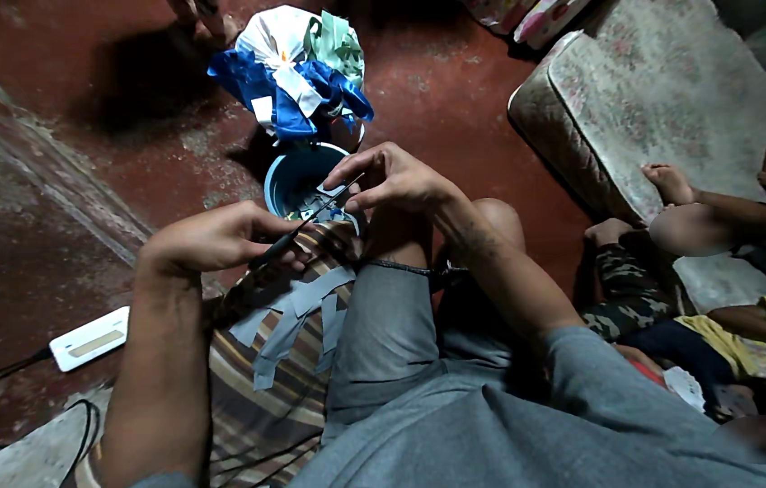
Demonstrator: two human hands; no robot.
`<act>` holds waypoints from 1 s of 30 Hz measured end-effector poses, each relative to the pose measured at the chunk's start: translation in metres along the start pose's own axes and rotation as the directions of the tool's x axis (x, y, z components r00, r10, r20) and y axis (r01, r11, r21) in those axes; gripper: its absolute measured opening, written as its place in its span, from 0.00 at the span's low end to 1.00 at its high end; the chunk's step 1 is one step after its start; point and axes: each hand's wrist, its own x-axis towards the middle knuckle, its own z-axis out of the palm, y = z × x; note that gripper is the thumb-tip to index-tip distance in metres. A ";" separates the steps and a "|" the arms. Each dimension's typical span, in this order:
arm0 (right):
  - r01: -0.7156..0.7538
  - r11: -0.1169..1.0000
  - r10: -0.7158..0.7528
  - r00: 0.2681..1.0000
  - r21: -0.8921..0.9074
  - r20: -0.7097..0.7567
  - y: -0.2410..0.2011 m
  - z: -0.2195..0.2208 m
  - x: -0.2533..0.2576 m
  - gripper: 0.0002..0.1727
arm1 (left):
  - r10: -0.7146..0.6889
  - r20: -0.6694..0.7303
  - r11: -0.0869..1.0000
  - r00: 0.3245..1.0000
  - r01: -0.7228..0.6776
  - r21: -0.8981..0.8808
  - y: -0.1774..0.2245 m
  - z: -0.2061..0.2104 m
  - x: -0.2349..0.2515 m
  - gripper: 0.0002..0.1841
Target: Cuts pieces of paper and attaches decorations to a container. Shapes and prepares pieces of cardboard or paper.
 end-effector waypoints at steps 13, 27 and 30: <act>-0.470 0.754 0.506 0.861 -0.458 -0.052 0.133 -0.095 0.073 0.26 | -0.134 -0.412 0.985 0.901 0.166 0.041 -0.004 -0.013 -0.003 0.24; 0.099 0.966 -0.103 0.995 -0.240 -0.005 -0.003 0.016 0.038 0.30 | 0.061 -0.675 0.989 0.735 -0.138 -0.061 0.001 0.017 0.034 0.22; 0.101 0.950 -0.139 0.984 -0.294 -0.111 0.002 0.025 0.030 0.28 | 0.079 -0.664 0.981 0.743 -0.177 -0.082 0.002 0.017 0.033 0.21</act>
